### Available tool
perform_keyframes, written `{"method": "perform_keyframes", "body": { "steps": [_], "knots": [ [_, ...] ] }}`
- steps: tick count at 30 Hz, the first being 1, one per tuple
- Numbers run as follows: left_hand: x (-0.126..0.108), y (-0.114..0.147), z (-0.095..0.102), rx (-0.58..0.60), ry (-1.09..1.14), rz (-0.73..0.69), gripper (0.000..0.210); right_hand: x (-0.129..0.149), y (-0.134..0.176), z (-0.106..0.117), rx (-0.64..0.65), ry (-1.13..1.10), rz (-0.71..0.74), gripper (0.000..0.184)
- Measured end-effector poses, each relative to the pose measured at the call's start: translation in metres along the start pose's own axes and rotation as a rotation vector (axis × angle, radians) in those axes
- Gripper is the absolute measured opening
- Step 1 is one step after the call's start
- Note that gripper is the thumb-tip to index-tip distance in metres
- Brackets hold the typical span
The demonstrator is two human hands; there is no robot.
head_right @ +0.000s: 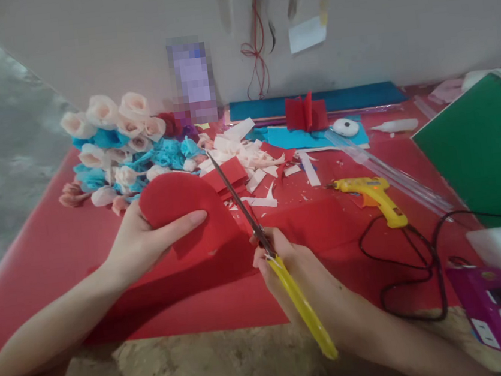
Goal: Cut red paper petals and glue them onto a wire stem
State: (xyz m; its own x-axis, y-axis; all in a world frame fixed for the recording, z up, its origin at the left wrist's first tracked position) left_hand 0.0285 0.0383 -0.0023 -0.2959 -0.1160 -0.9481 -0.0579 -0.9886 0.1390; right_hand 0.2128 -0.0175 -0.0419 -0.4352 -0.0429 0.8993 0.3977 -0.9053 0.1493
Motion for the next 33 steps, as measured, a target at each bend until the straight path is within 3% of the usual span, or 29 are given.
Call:
{"method": "perform_keyframes", "body": {
  "steps": [9,20,28,33],
  "knots": [
    [0.006,0.0,-0.006,0.054,-0.01,-0.017,0.02,-0.004,0.003,-0.005,-0.027,-0.011,0.037,0.018],
    [-0.003,0.003,-0.019,0.166,0.011,-0.081,0.004,-0.001,0.003,-0.004,-0.011,0.044,0.037,0.019],
    [0.0,0.004,-0.021,0.174,-0.019,-0.065,0.007,0.009,0.0,-0.004,-0.005,0.158,0.106,0.021],
    [-0.001,0.005,-0.02,0.151,-0.035,-0.066,0.01,0.012,-0.003,0.002,-0.072,0.155,0.104,0.024]
  ]
}}
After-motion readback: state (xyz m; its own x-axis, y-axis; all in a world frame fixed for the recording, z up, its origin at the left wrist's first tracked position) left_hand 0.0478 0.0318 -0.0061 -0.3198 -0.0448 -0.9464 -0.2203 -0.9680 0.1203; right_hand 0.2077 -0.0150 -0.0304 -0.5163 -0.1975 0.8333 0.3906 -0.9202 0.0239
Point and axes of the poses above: each hand's wrist, its own y-axis away from the middle knuckle, its own z-axis out of the back of the hand, x = y × z, the point moved 6 cm from there along -y, towards the middle knuckle, and after that the axes turned 11 degrees about z, right-handed, at the moved point
